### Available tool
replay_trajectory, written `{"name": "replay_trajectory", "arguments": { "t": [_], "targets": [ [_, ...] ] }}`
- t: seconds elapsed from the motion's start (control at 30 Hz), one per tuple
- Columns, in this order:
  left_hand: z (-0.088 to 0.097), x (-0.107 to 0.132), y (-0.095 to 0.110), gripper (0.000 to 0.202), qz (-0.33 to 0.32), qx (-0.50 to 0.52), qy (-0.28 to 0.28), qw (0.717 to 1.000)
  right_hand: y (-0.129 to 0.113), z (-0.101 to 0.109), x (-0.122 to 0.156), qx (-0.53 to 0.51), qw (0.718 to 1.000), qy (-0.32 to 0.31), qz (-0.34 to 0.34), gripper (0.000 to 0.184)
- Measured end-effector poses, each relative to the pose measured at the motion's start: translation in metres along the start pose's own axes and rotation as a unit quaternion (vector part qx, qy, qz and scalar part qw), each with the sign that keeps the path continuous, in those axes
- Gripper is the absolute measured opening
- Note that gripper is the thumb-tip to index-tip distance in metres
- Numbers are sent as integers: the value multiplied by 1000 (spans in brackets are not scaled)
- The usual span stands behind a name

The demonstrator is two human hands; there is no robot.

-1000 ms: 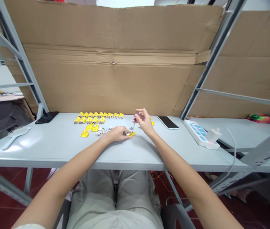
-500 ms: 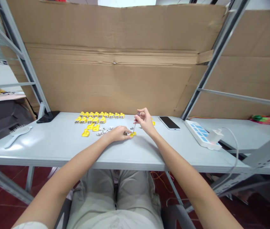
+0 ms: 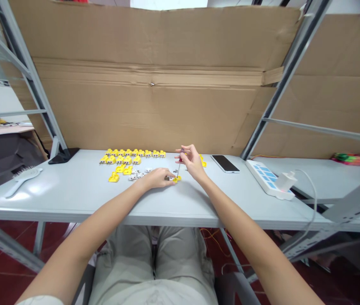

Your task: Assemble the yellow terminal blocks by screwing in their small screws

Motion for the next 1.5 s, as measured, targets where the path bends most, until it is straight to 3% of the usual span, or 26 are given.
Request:
{"name": "replay_trajectory", "arguments": {
  "t": [0.23, 0.77, 0.93, 1.13, 1.37, 1.5],
  "targets": [
    [1, 1, 2, 31, -7, -15, 2, 1000, 1, 3, -1, 27, 999, 25, 8, 47],
    [3, 0, 4, 33, -3, -24, -12, 1000, 3, 3, -3, -19, 1000, -13, -4, 44],
    [2, 0, 3, 33, -3, -22, -7, 1000, 3, 10, -4, 17, 999, 32, 8, 48],
    [1, 0, 3, 32, -9, -25, -2, 1000, 4, 6, -3, -43, 999, -21, -15, 49],
    [1, 0, 2, 31, -9, -22, -3, 1000, 4, 7, -4, 11, 1000, 22, 10, 48],
    [1, 0, 0, 31, -2, -18, -4, 1000, 6, 4, -3, -24, 999, -20, -9, 48]
  ]
}}
Point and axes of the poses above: each hand's wrist, its own x-axis away from the middle knuckle, its own z-axis out of the back of the hand, y = z × x, the point moved 4 cm from there along -x, towards the middle knuckle, and after that the axes turned 10 degrees about -y, right-handed, at the moved point
